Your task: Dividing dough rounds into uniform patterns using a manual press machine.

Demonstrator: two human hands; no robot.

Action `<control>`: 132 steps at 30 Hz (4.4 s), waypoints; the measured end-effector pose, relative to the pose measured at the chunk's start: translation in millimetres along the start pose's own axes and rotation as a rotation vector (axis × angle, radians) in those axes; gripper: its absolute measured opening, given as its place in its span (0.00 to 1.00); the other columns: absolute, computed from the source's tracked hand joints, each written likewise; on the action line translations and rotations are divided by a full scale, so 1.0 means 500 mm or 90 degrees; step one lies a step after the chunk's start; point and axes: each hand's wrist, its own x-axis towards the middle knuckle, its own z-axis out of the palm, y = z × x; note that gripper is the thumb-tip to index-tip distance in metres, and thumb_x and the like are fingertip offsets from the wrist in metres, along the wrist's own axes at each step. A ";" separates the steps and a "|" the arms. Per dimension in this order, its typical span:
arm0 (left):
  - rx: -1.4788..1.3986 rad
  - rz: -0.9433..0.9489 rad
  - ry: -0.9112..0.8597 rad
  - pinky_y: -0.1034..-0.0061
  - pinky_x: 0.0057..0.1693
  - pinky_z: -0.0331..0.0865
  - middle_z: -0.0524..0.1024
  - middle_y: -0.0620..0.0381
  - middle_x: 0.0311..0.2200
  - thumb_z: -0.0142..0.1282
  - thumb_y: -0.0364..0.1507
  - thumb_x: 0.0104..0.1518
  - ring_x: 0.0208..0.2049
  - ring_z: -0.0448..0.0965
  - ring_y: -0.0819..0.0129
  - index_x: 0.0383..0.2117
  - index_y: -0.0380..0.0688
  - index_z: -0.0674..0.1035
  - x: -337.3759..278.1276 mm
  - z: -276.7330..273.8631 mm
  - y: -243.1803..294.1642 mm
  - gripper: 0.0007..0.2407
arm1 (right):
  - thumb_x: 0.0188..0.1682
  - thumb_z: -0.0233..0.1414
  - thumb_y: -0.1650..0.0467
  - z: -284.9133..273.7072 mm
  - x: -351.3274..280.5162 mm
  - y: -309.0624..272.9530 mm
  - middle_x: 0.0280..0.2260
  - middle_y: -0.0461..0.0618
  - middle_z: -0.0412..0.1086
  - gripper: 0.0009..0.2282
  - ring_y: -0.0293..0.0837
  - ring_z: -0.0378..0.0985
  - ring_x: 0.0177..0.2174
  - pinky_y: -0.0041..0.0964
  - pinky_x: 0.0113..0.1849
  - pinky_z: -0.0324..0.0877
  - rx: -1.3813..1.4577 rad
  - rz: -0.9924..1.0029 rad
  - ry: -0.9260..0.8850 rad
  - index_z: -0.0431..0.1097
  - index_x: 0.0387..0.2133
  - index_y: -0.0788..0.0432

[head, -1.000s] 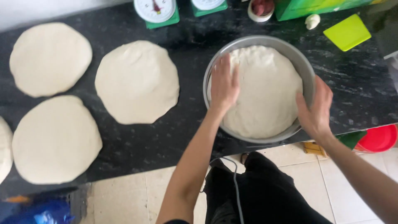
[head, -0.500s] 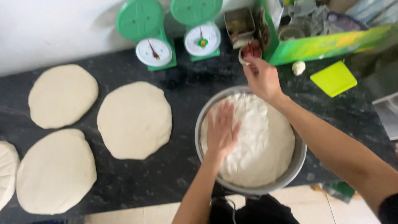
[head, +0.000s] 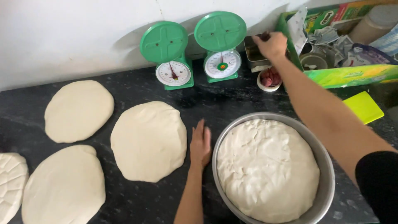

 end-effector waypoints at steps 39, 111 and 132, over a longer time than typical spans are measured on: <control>0.254 0.127 -0.074 0.54 0.73 0.50 0.67 0.38 0.64 0.44 0.41 0.68 0.69 0.60 0.44 0.64 0.34 0.68 -0.002 0.013 -0.016 0.24 | 0.56 0.56 0.65 -0.307 -0.039 -0.103 0.44 0.55 0.79 0.14 0.53 0.81 0.41 0.50 0.45 0.77 -0.371 -0.341 -0.551 0.77 0.55 0.48; -0.365 -0.401 0.159 0.79 0.54 0.74 0.80 0.54 0.49 0.55 0.17 0.51 0.46 0.83 0.70 0.59 0.36 0.73 -0.650 0.320 0.366 0.24 | 0.53 0.47 0.54 -0.950 -0.970 0.077 0.47 0.59 0.68 0.29 0.49 0.73 0.45 0.53 0.43 0.70 0.264 0.713 -0.181 0.52 0.65 0.54; -0.416 -0.706 -0.332 0.57 0.43 0.81 0.69 0.50 0.41 0.53 0.22 0.43 0.44 0.77 0.59 0.55 0.40 0.71 -0.761 0.922 0.520 0.25 | 0.46 0.50 0.73 -1.481 -1.131 0.603 0.32 0.64 0.72 0.10 0.55 0.77 0.32 0.56 0.36 0.75 0.582 0.886 0.101 0.67 0.34 0.73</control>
